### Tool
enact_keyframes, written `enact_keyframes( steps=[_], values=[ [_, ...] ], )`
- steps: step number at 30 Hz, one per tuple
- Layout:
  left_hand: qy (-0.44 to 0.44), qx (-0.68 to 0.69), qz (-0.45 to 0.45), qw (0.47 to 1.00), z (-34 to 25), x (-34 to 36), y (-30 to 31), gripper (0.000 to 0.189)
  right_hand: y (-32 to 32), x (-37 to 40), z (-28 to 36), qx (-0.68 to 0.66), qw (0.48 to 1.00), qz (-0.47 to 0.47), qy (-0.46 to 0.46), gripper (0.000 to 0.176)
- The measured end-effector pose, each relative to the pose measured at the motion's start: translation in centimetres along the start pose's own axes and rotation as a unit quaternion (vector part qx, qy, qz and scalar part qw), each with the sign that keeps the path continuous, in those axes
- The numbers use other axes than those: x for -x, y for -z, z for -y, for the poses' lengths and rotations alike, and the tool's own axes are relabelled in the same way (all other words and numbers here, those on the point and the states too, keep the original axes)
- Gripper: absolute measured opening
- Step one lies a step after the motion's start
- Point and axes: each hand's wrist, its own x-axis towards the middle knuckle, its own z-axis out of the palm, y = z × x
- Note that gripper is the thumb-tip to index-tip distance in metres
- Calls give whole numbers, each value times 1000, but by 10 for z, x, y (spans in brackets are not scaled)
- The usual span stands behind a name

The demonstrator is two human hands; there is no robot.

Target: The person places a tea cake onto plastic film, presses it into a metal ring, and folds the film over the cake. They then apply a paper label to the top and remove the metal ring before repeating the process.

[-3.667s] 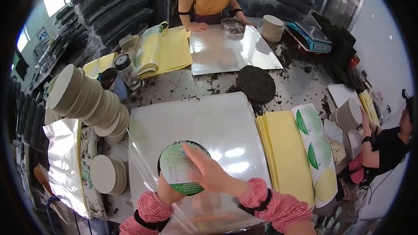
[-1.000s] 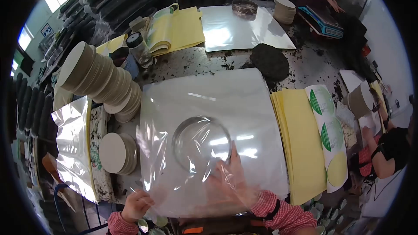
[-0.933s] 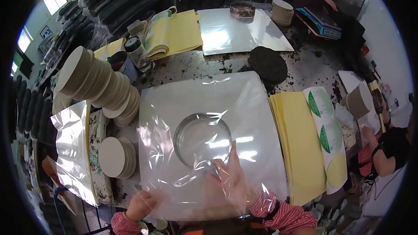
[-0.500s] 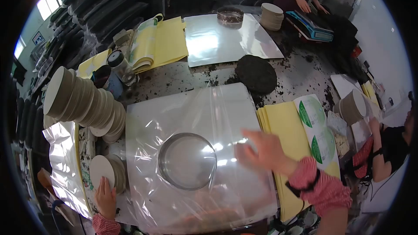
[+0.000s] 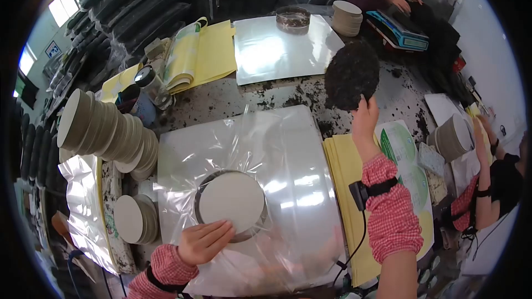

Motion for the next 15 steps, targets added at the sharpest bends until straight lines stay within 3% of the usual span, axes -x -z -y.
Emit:
enact_keyframes(
  steps=[1, 2, 3, 4, 5, 7, 11, 13, 15],
  values=[
    [-9, 12, 22, 1000, 1, 1, -14, 31, -3, 15, 16, -109, 991, 17, -79, 18],
    [72, 73, 60, 993, 0, 8, -23, 38, -3, 23, 26, -110, 990, 19, -84, 18],
    [153, 136, 101, 974, -5, 17, -27, 46, 1, 34, 32, -174, 972, 78, -140, 21],
    [129, 52, 155, 978, -2, -6, -18, 54, 5, 48, 36, -231, 943, 136, -199, 24],
    [106, -30, 208, 972, 4, -36, -10, 62, 3, 61, 40, -224, 941, 136, -214, 24],
    [121, 4, 236, 964, 16, -33, -49, 68, -16, 79, 51, -264, 910, 150, -284, 20],
    [162, 39, 306, 937, 29, -29, -81, 75, -32, 115, 83, -268, 901, 168, -298, 18],
    [169, 43, 315, 933, 30, -26, -92, 74, -37, 125, 104, -242, 906, 252, -239, 21],
    [170, 43, 320, 931, 34, -25, -96, 72, -49, 146, 125, -199, 925, 263, -191, 23]
  ],
)
